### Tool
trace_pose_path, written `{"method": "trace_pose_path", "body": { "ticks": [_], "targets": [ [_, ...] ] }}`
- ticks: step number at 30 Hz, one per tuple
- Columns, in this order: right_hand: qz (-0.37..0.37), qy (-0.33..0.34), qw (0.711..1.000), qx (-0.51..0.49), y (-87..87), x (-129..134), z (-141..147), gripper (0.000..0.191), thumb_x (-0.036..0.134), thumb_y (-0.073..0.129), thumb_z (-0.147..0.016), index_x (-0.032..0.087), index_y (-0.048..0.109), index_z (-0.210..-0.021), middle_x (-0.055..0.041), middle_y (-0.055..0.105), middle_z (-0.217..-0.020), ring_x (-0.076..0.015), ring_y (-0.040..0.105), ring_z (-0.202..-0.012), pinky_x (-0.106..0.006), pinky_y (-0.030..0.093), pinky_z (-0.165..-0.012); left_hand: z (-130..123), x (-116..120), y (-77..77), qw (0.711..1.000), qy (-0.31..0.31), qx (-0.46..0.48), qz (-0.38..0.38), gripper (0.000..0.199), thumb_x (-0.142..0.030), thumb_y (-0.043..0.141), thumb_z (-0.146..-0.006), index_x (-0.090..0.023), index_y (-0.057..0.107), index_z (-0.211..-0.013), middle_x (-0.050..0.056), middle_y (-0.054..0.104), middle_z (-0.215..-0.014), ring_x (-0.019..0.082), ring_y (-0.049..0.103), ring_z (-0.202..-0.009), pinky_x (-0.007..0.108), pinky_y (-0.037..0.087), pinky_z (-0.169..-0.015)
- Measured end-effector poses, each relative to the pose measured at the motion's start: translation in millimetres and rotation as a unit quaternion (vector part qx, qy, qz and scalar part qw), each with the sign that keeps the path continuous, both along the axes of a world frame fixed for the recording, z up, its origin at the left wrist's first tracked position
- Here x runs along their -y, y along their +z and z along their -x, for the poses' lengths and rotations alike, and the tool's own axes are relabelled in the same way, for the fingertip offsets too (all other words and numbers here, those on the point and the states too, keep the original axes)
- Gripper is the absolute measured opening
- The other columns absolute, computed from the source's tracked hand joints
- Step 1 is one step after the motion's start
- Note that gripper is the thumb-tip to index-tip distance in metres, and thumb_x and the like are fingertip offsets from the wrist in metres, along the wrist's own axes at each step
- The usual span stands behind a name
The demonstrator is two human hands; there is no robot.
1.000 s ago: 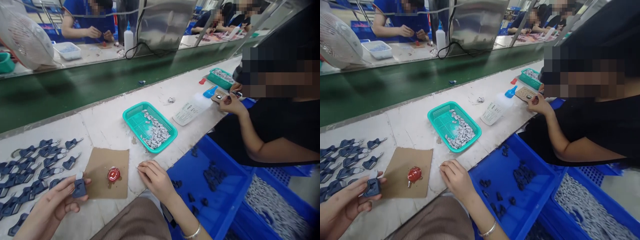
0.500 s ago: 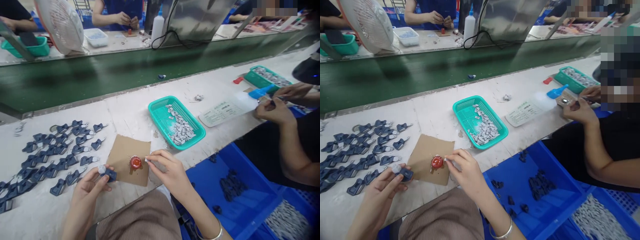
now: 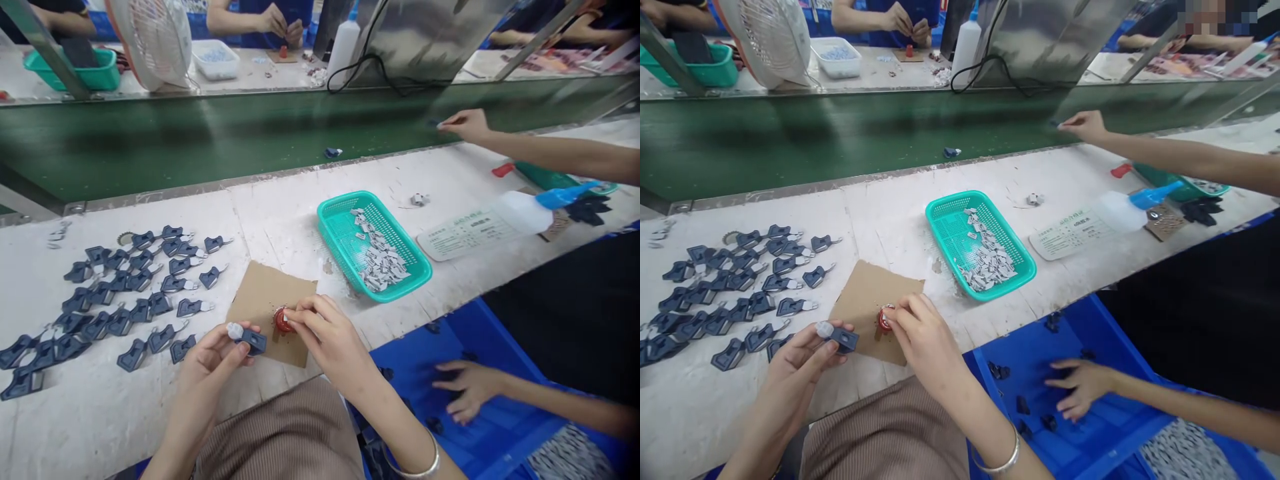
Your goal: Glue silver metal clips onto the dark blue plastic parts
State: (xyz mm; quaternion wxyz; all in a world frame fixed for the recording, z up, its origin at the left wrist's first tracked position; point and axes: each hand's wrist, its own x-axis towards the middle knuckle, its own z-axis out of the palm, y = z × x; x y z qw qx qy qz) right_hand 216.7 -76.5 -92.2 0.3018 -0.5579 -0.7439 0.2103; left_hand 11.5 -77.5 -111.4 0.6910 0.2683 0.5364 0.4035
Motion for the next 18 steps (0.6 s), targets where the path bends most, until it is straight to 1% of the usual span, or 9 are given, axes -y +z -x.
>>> {"method": "trace_pose_path", "body": {
  "ticks": [3, 6, 10, 13, 15, 18],
  "targets": [
    [-0.003, 0.002, 1.0, 0.006, -0.4, 0, 1, 0.021, 0.018, 0.047, -0.099, 0.021, 0.068, -0.099, -0.0071, 0.063, -0.091, -0.0189, 0.059, -0.087, -0.033, 0.053, -0.074, -4, 0, 2.1, 1.0, -0.003, 0.009, -0.013, 0.03, -0.034, 0.081, -0.071, -0.02, 0.074, -0.097, 0.009, 0.077, -0.104, 0.022, 0.071, -0.092, 0.025, 0.057, -0.071],
    [-0.016, -0.004, 1.0, 0.011, -1.8, 1, 1, 0.021, 0.018, 0.047, -0.099, 0.02, 0.068, -0.096, -0.007, 0.062, -0.089, -0.0188, 0.058, -0.085, -0.033, 0.052, -0.073, -7, 0, 2.7, 1.0, -0.005, 0.018, -0.021, 0.027, -0.033, 0.08, -0.073, -0.02, 0.073, -0.096, 0.008, 0.076, -0.104, 0.02, 0.071, -0.091, 0.024, 0.057, -0.072],
    [-0.014, 0.012, 1.0, 0.008, -3.5, 1, 1, 0.021, 0.016, 0.047, -0.099, 0.019, 0.067, -0.099, -0.0073, 0.063, -0.092, -0.0184, 0.058, -0.086, -0.032, 0.052, -0.075, -10, 1, 3.1, 0.999, -0.011, 0.024, -0.022, 0.026, -0.031, 0.08, -0.073, -0.02, 0.073, -0.096, 0.008, 0.076, -0.105, 0.019, 0.071, -0.089, 0.025, 0.057, -0.073],
    [-0.014, 0.004, 1.0, 0.01, -3.2, 0, 1, 0.02, 0.017, 0.047, -0.099, 0.019, 0.067, -0.098, -0.0073, 0.062, -0.09, -0.0189, 0.058, -0.086, -0.033, 0.052, -0.074, -14, 1, 6.1, 1.0, 0.001, 0.017, -0.025, 0.025, -0.03, 0.079, -0.073, -0.019, 0.073, -0.095, 0.008, 0.076, -0.105, 0.019, 0.071, -0.087, 0.026, 0.057, -0.075],
    [-0.01, 0.001, 1.0, 0.01, -2.5, 1, 0, 0.021, 0.018, 0.047, -0.099, 0.02, 0.067, -0.097, -0.0069, 0.062, -0.089, -0.0191, 0.058, -0.085, -0.033, 0.052, -0.074, -17, 1, 8.4, 0.999, 0.009, 0.015, -0.028, 0.024, -0.029, 0.079, -0.073, -0.02, 0.072, -0.094, 0.008, 0.076, -0.103, 0.02, 0.072, -0.088, 0.027, 0.057, -0.078],
    [-0.001, 0.011, 1.0, 0.005, -1.4, 2, -1, 0.021, 0.017, 0.046, -0.099, 0.021, 0.067, -0.099, -0.0069, 0.063, -0.091, -0.0191, 0.059, -0.087, -0.033, 0.052, -0.074, -20, 1, 9.1, 0.999, -0.001, 0.022, -0.039, 0.021, -0.026, 0.078, -0.073, -0.02, 0.071, -0.093, 0.007, 0.077, -0.1, 0.021, 0.072, -0.092, 0.029, 0.057, -0.083]
  ]
}}
